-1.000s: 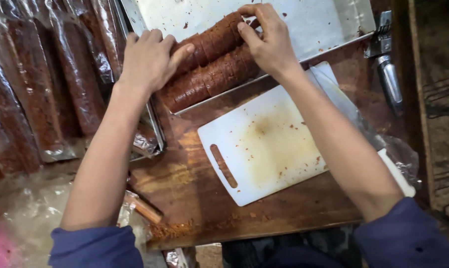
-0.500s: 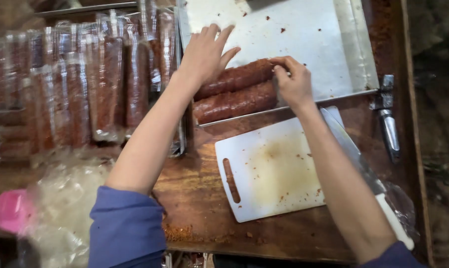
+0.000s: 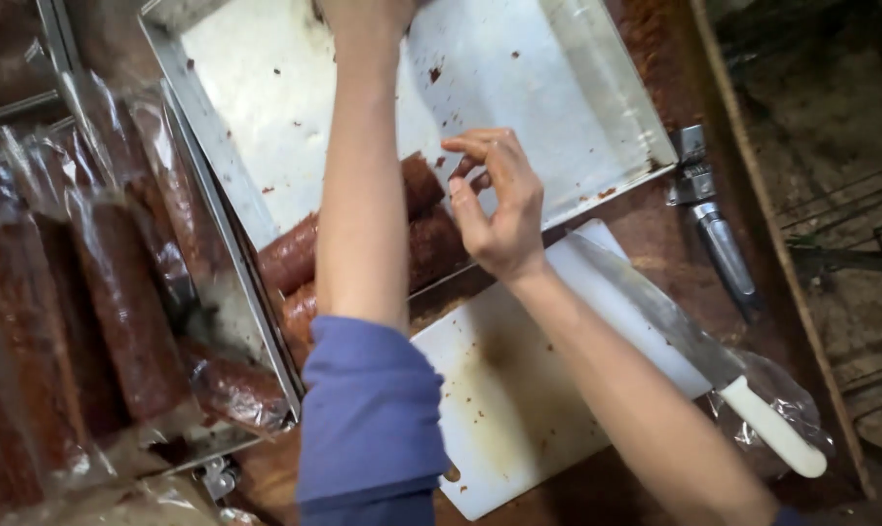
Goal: Slicing long bread rolls into smaller pieces using a knife on a cutting board in a bakery production area.
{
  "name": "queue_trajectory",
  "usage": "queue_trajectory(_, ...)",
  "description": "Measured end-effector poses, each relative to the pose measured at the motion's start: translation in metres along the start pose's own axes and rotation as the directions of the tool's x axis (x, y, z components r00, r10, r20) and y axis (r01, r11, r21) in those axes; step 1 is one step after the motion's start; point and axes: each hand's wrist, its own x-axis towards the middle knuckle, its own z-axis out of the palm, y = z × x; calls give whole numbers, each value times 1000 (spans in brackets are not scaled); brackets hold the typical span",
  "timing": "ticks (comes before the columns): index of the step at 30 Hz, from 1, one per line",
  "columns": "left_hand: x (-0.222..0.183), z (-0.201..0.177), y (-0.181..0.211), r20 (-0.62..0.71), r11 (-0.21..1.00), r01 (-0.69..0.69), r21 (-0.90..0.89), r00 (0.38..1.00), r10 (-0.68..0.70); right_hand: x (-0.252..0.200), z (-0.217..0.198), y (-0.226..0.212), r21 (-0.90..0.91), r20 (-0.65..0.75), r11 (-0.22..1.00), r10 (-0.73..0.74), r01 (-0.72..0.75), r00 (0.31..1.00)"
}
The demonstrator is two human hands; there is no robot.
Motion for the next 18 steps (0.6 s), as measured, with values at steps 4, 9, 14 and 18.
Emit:
queue_trajectory(4,-22,-35,30,7,996,79,26,997,-80,1,0,2,72,-44,997,-32,35,999)
queue_trajectory(9,-149,-121,134,330,855,176,-488,944,-6,-19,-25,-11,574,-100,729,514,-372,852)
queue_trajectory(14,-317,-218,258,630,907,287,-308,776,-32,-83,-101,-147,902,319,1,674,-432,666)
queue_trajectory(18,-378,-158,269,533,944,184,-272,846,-11,-171,-120,-113,923,317,-80,711,-376,627)
